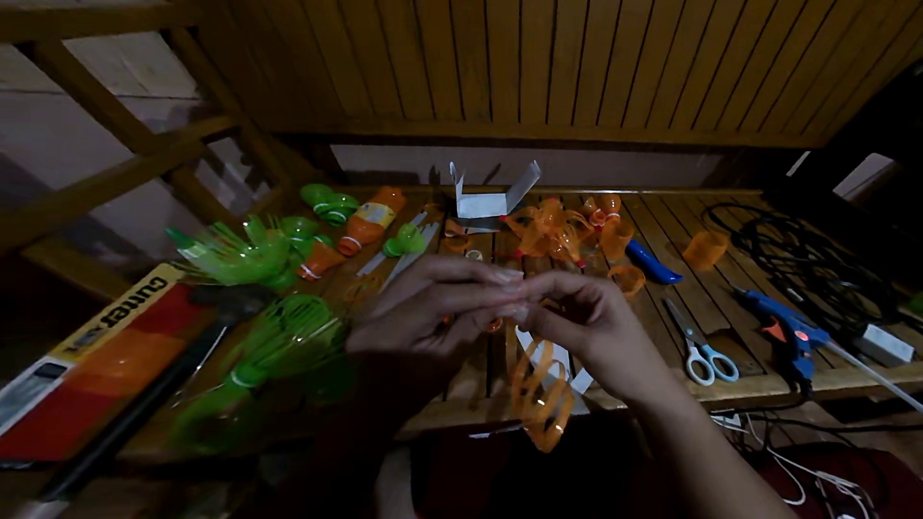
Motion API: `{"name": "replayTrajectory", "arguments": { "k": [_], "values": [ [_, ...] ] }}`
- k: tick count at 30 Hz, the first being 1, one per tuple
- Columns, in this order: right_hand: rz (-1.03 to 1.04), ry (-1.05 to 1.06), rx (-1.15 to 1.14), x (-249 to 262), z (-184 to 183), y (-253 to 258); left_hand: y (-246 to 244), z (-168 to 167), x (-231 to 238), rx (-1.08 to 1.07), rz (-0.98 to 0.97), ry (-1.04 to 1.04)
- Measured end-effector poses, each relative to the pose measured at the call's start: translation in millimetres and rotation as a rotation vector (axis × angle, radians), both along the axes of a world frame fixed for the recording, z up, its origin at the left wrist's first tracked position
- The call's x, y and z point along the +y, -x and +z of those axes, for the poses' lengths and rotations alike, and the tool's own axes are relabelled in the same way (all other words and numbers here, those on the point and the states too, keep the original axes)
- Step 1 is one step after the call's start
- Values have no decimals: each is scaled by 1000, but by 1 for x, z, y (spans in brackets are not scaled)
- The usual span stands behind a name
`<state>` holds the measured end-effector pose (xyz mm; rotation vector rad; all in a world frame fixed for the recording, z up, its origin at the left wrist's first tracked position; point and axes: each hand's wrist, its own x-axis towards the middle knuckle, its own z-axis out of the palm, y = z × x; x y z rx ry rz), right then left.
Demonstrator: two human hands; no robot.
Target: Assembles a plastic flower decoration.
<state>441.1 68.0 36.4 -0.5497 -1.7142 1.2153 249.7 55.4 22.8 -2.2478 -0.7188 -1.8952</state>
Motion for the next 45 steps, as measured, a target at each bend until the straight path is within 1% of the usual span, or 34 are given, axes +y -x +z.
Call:
{"name": "replayTrajectory", "arguments": {
  "k": [4,8,11,16,20,24,26,30,32,37,42,45],
  "values": [
    [62,67,1,-3,2,1,2,-1,-1,5,13,-42],
    [92,108,42,-3,2,2,5,-5,1,46,-42,-78],
    [85,92,42,-3,2,1,9,-8,3,65,-123,-85],
    [175,84,75,-3,1,-1,10,-9,-2,20,-178,42],
    [94,17,56,-4,1,1,9,-7,-3,29,-249,103],
    [63,-58,73,-5,-1,3,8,-8,-3,17,-217,108],
    [57,-92,88,-4,-3,3,8,-7,-4,10,-241,137],
    [46,-113,91,-4,-3,1,11,-5,-8,20,-177,210],
    [45,-93,92,-3,-3,1,13,-6,-10,57,-133,228],
    [55,21,71,-2,-1,-1,18,-7,-9,192,-30,162],
    [101,101,104,0,-1,1,16,-6,-6,168,-42,151],
    [66,74,79,-2,0,1,15,-7,-4,147,-26,157]
  ]
}}
